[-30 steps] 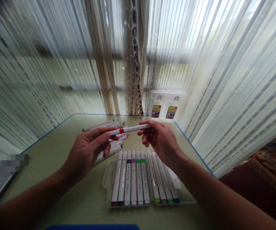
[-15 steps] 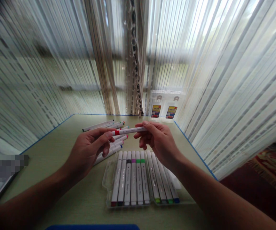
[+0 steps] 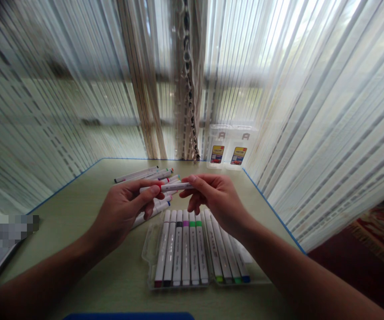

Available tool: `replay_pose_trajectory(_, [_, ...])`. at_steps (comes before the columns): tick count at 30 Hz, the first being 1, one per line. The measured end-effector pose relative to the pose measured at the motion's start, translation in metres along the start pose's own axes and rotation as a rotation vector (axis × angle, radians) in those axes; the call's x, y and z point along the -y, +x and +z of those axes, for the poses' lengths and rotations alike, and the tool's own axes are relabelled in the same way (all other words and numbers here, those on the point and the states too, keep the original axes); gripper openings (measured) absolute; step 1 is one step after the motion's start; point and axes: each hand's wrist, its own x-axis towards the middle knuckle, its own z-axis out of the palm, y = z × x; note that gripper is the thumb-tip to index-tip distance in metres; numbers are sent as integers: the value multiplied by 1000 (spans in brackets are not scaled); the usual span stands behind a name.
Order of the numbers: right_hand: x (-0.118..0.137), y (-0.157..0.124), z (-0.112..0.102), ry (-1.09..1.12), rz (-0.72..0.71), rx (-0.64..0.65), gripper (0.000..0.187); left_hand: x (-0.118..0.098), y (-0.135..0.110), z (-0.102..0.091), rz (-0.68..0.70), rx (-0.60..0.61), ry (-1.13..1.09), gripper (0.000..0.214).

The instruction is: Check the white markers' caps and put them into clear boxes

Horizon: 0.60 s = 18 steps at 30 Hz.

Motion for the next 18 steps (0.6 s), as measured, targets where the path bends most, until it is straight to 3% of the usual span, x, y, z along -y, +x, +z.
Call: replay_pose_trajectory(18, [1, -7, 9, -256, 25, 126, 20, -4, -9, 6, -92, 150, 143, 16])
